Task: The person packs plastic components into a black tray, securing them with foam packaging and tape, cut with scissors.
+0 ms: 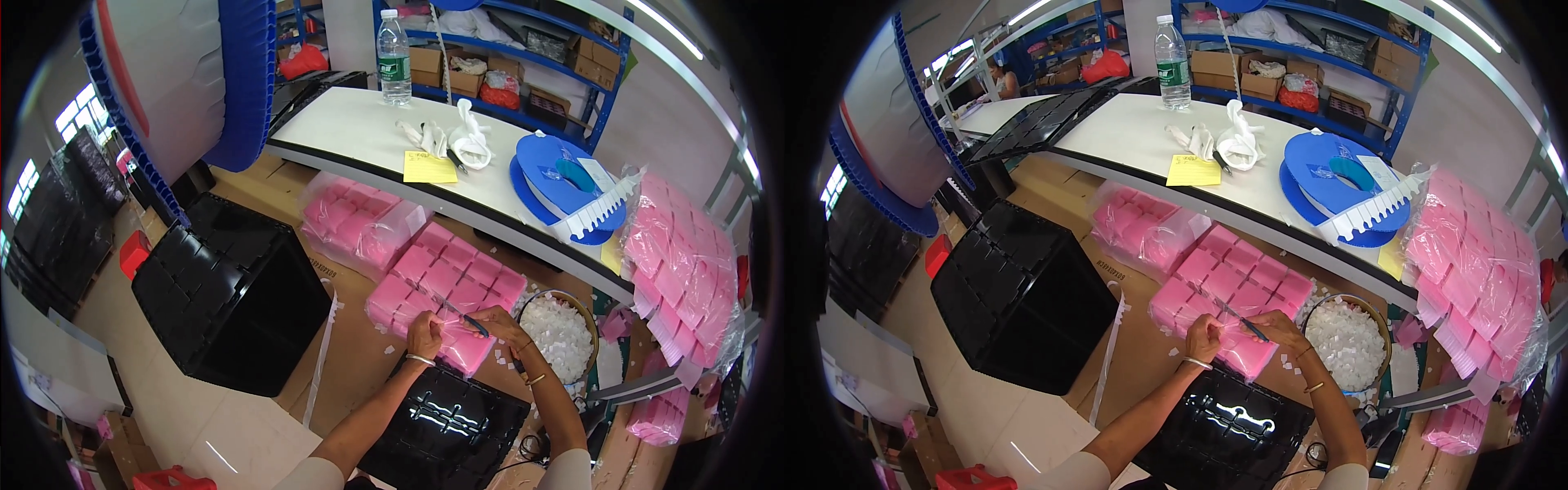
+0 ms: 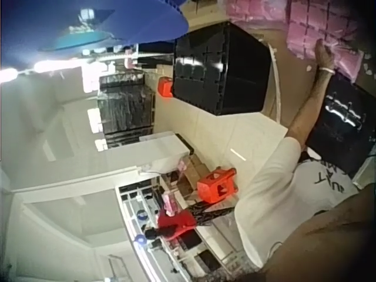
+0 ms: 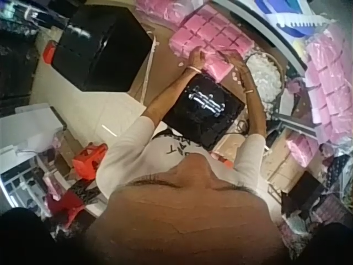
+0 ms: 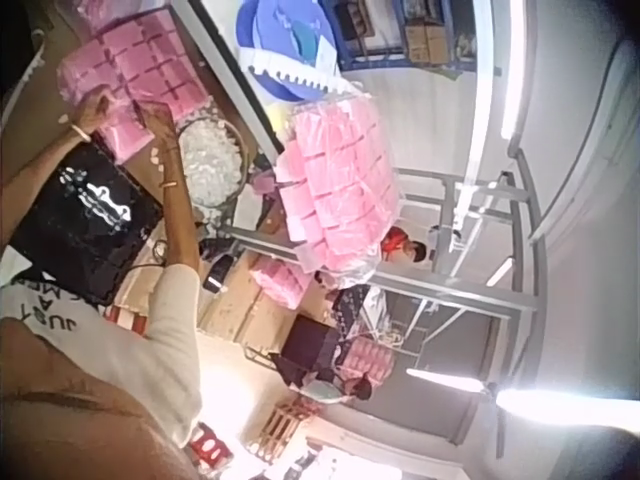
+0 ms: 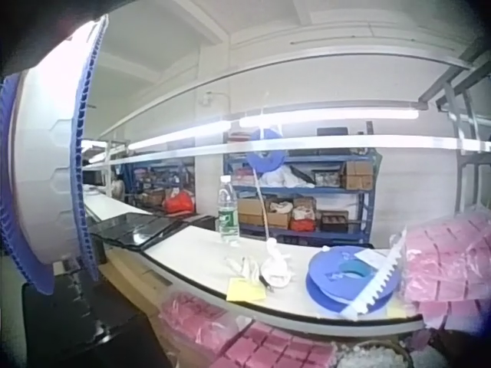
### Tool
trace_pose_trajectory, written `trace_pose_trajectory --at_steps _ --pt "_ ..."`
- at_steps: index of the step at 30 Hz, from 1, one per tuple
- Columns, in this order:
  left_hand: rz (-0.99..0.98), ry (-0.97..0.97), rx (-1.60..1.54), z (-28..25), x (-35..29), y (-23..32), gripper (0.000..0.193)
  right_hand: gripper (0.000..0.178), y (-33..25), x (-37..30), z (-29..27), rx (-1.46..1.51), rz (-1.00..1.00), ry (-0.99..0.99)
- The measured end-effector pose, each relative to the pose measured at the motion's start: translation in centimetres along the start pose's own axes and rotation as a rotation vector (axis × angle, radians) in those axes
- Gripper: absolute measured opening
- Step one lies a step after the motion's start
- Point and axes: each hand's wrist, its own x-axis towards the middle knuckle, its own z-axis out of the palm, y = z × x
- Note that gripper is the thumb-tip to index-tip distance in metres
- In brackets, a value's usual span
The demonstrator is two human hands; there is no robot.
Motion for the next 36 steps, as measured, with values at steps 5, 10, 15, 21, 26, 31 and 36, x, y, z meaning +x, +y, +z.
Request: trace_pose_trajectory --at_steps 5,10,15,21,26,31,36 --pt "0.010 0.004 -0.040 -0.1 -0.1 0.4 0.015 0.028 -1.1 1.0 -0.8 -0.077 0.029 -0.036" --pt "0.002 -0.018 -0.105 -0.7 -0.8 0.5 0.015 0.024 -2.6 2.9 0.1 -0.188 -0.033 -0.020" --pt "0.016 -0.027 -0.176 -0.5 -1.7 -0.9 0.015 0.030 -5.3 5.8 0.8 -0.386 -0.022 -0.161" --pt "0.019 -0.086 -0.275 -0.6 -1.5 -1.0 0.014 0.032 -5.2 8.1 0.6 -0.299 -0.039 -0.229" --pt "0.012 -0.089 -0.266 -1.0 -1.4 -0.9 0.014 0.034 -5.9 8.9 1.8 -0.278 -0.057 -0.216" --pt "0.029 -0.104 -0.238 -0.5 -1.6 -0.7 0.014 0.031 -5.9 10.5 2.0 -0.311 -0.030 -0.236" --pt "0.036 -0.107 -0.244 -0.4 -1.5 -1.1 0.016 0.031 -6.7 11.3 3.2 -0.379 -0.064 -0.248"
